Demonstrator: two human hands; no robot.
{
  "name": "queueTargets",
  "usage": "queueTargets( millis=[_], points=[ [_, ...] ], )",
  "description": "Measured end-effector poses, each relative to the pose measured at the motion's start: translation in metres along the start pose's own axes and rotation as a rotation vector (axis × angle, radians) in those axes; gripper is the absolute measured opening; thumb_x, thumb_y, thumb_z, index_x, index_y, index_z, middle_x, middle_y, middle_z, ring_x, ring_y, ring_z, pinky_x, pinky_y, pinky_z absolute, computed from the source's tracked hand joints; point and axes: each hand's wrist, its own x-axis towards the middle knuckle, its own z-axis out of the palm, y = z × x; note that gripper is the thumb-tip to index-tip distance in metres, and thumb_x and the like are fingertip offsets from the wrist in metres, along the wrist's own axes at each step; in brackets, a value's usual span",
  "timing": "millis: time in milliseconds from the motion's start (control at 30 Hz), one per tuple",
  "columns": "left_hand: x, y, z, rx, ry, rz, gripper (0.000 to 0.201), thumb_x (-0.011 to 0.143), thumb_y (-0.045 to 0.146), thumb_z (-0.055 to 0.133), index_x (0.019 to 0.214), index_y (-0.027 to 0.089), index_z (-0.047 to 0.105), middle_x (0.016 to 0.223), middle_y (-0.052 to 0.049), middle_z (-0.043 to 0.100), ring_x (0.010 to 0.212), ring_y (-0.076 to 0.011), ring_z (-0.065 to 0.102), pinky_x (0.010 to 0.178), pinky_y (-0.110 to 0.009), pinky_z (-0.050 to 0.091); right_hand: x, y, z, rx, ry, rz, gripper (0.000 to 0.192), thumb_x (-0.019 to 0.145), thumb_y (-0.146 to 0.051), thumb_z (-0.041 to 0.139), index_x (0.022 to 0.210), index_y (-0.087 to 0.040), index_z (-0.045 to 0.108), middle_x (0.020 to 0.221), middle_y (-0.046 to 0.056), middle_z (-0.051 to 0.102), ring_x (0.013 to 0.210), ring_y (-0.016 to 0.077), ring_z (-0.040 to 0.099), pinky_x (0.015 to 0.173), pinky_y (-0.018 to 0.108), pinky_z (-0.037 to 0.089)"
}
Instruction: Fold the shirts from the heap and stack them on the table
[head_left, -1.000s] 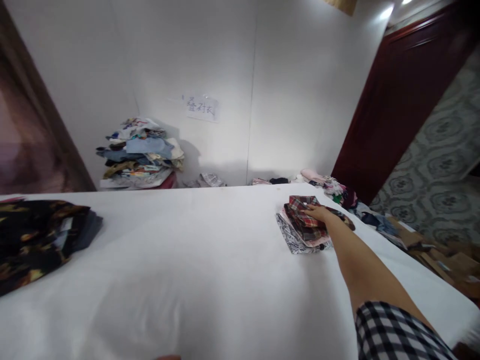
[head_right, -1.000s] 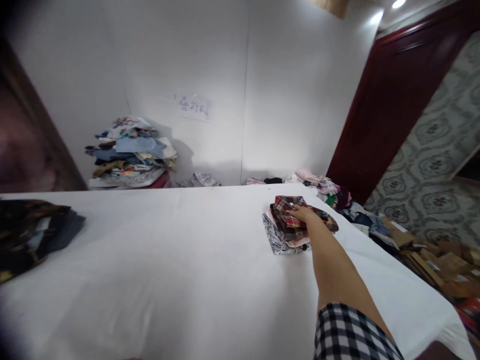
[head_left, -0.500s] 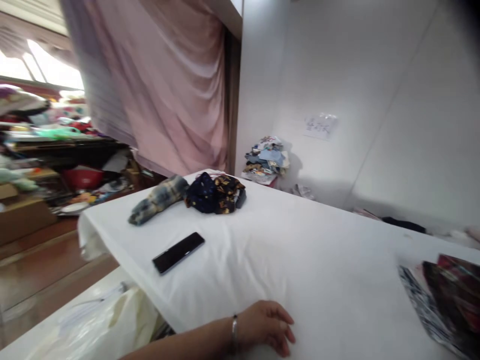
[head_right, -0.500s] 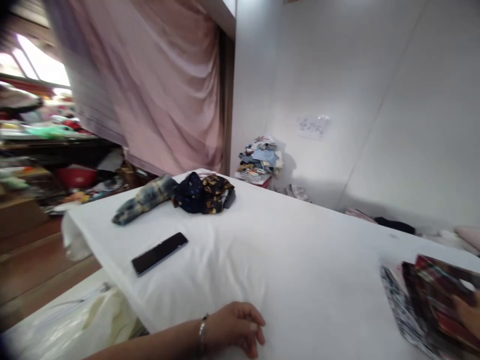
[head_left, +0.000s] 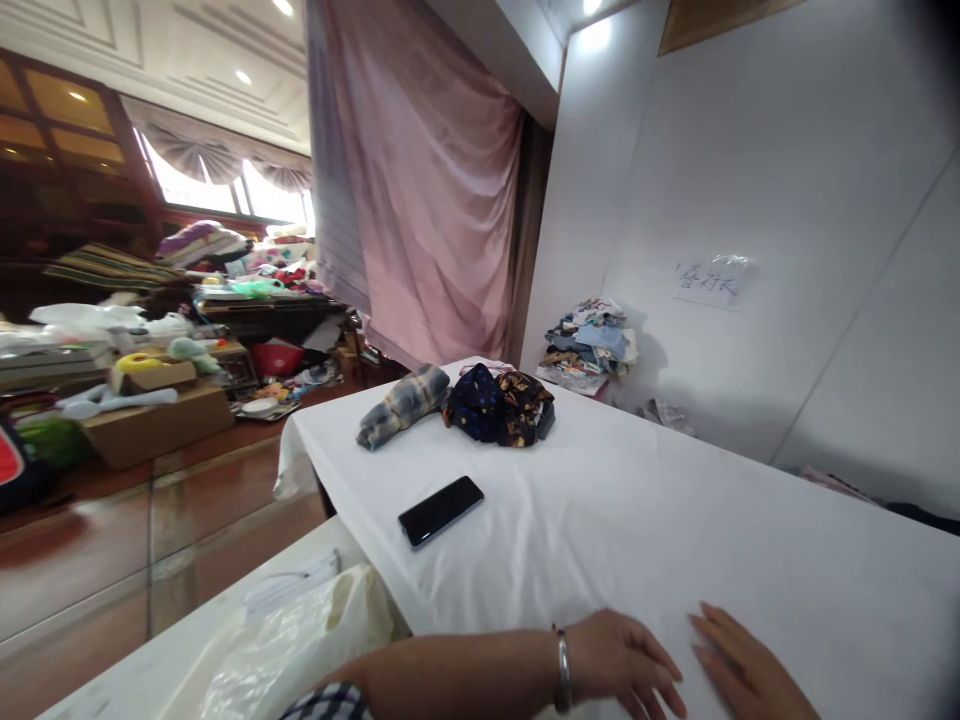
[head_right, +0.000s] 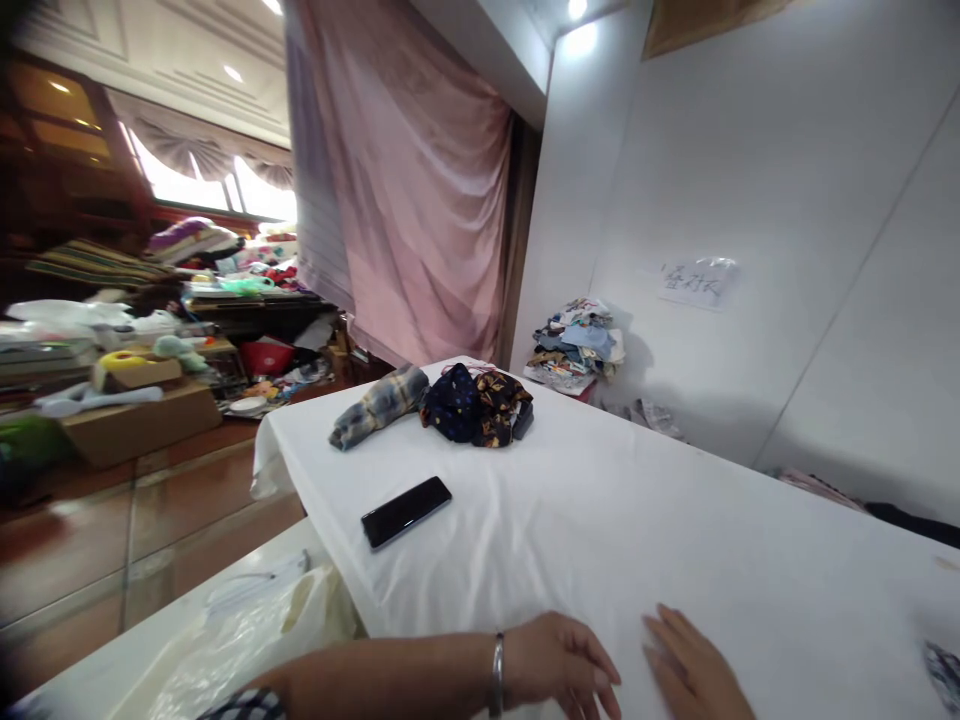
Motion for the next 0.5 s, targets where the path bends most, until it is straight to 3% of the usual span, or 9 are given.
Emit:
queueTargets(
  millis=[133, 300, 400, 500],
  points=[
    [-0.006, 0.039, -0.056, 0.528, 0.297, 0.045, 0.013, 0.069, 0.033, 0.061, 0.079, 0.026, 0.065, 0.08, -0.001, 0.073, 0.07, -0.016, 0.071, 0.066, -0.031, 0.057, 0.001, -0.053, 0.02, 0.045, -0.167, -0.041, 0.036, 0.077, -0.053, 0.059, 0.111, -0.066, 0.062, 0.122, -0.004, 0.068, 0.115, 0.0349, 0.061, 0.093, 0.052, 0.056],
    [0.011, 0.093, -0.147, 0.896, 0.517, 0.044, 0.016, 0.087, 0.027, 0.06, 0.098, 0.018, 0.068, 0.106, -0.007, 0.071, 0.105, -0.0234, 0.066, 0.095, -0.042, 0.052, 0.001, -0.098, 0.037, -0.148, -0.225, -0.151, 0.056, 0.081, -0.049, 0.056, 0.127, -0.074, 0.036, 0.137, -0.016, 0.052, 0.126, 0.0333, 0.051, 0.099, 0.059, 0.05],
    [0.036, 0.119, -0.185, 1.055, 0.591, 0.035, 0.031, 0.092, 0.035, 0.06, 0.117, 0.017, 0.061, 0.122, -0.009, 0.063, 0.107, -0.0229, 0.062, 0.092, -0.046, 0.053, 0.002, -0.115, 0.043, -0.275, -0.252, -0.148, 0.056, 0.087, -0.044, 0.051, 0.135, -0.067, 0.033, 0.145, -0.015, 0.043, 0.131, 0.0324, 0.046, 0.103, 0.06, 0.047],
    [0.063, 0.136, -0.209, 1.164, 0.639, 0.047, 0.037, 0.092, 0.037, 0.059, 0.124, 0.018, 0.057, 0.126, -0.01, 0.06, 0.106, -0.0226, 0.062, 0.089, -0.045, 0.055, 0.003, -0.125, 0.042, -0.338, -0.289, -0.141, 0.05, 0.091, -0.039, 0.051, 0.139, -0.053, 0.045, 0.149, -0.007, 0.042, 0.134, 0.033, 0.045, 0.107, 0.058, 0.044]
  ],
)
